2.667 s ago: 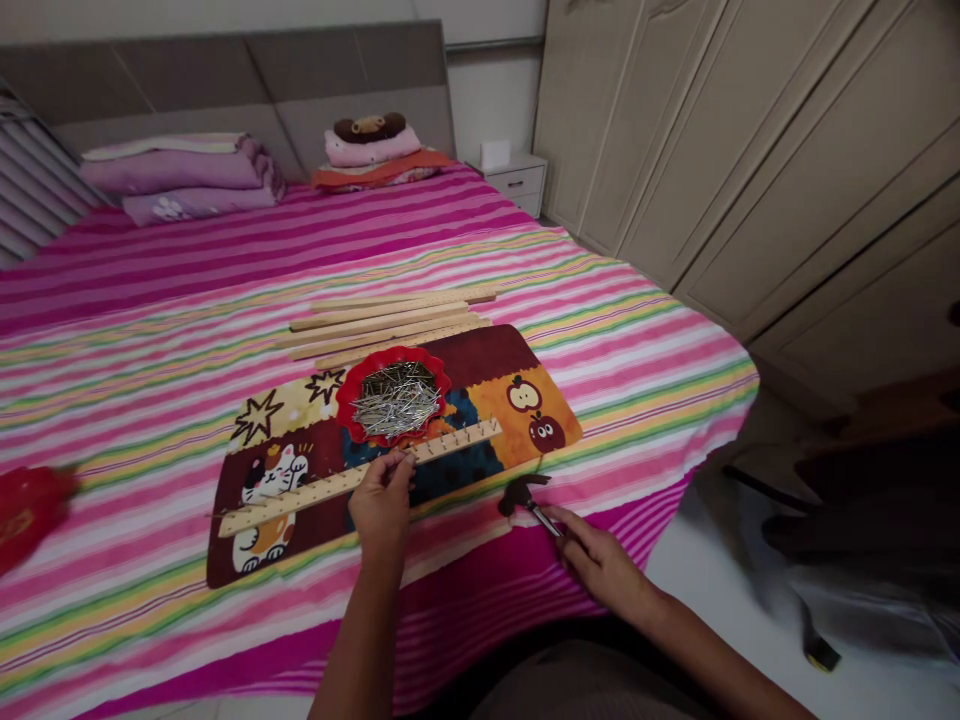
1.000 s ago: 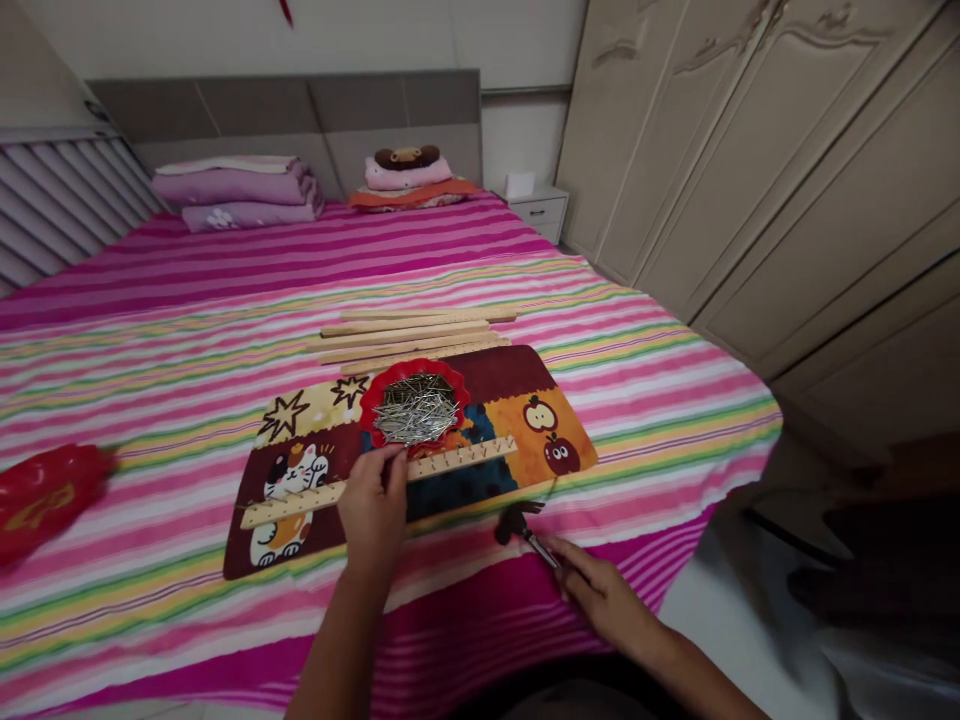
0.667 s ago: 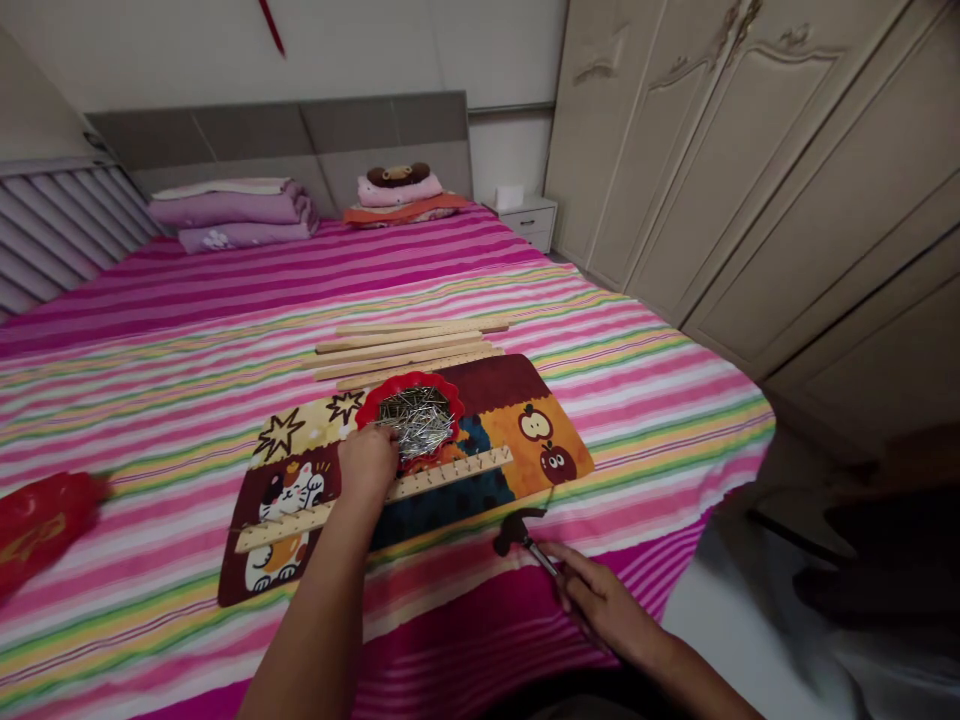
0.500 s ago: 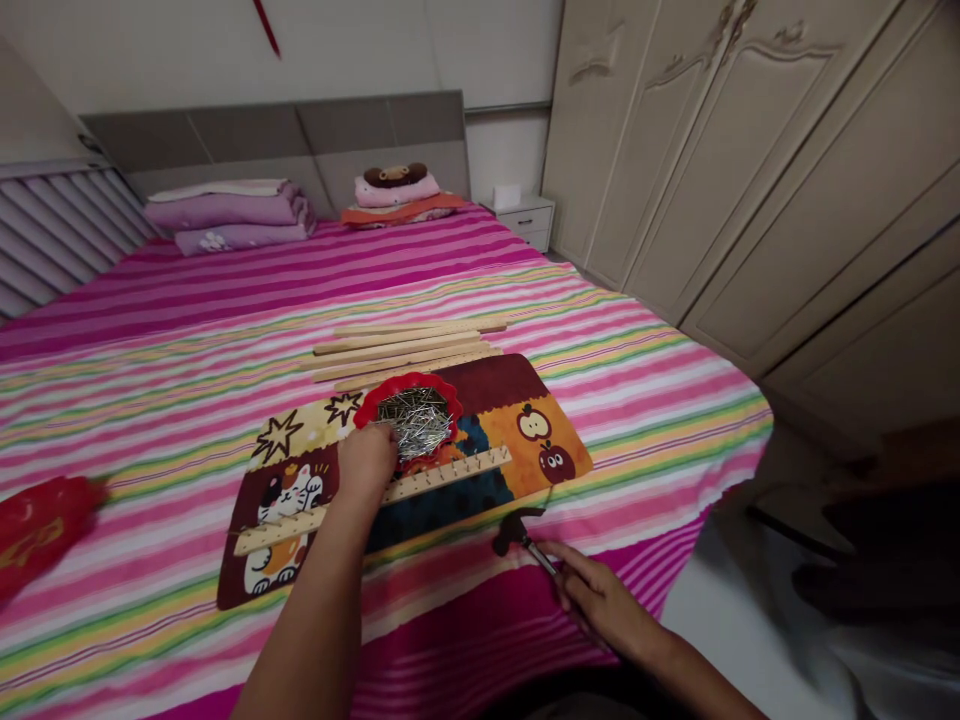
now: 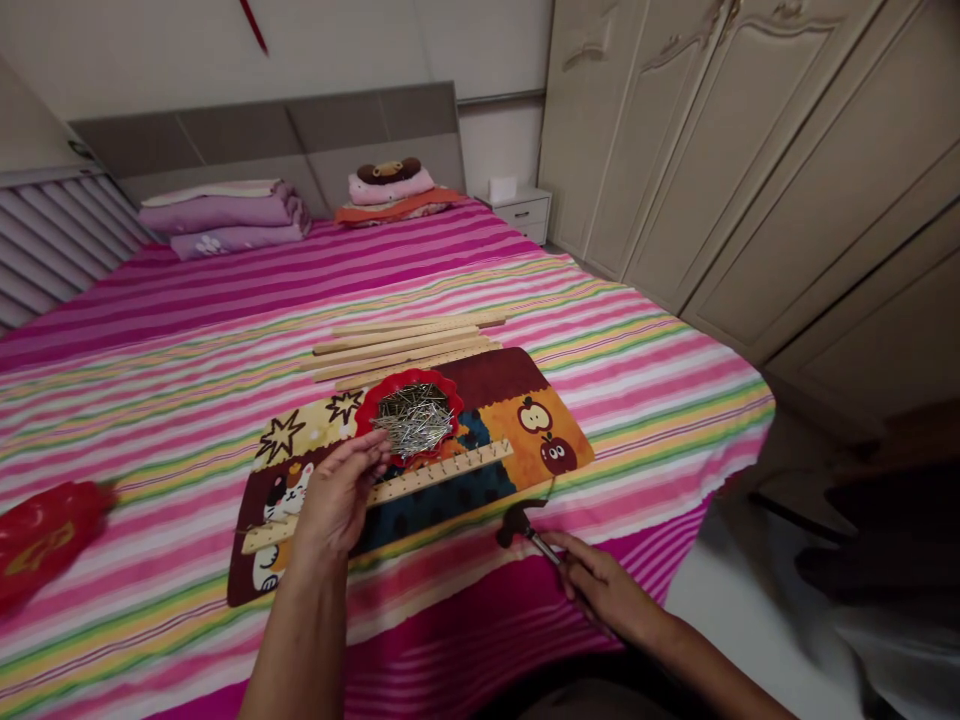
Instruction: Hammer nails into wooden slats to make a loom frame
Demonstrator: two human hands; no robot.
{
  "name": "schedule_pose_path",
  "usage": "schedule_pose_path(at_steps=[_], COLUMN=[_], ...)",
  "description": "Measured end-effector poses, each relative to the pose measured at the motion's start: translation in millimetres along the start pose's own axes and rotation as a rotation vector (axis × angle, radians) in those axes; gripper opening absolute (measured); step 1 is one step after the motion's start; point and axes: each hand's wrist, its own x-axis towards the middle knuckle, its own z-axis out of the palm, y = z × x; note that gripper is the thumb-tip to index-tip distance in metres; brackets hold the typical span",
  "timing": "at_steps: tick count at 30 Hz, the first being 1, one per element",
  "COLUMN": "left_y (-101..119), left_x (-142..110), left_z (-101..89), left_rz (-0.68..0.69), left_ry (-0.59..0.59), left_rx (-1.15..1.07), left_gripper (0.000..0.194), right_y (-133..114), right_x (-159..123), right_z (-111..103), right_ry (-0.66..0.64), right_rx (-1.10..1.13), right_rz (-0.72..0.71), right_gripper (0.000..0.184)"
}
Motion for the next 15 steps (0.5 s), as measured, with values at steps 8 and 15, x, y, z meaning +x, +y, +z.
schedule_pose_path(at_steps=[8, 15], left_y=[-19, -32], left_x=[-24, -29], left_z=[-5.4, -7.9], left_rz=[-0.094, -0.122], left_ry=[0.073, 0.107], left_rx=[-0.181, -0.167], left_gripper=[0.03, 0.037], right_y=[-3, 3], right_x=[-2, -1], right_z=[0, 0], right_ry=[0.003, 0.006], right_rx=[-0.002, -0.012], right_rz=[-0.01, -0.01], right_gripper=[0.057, 0.056])
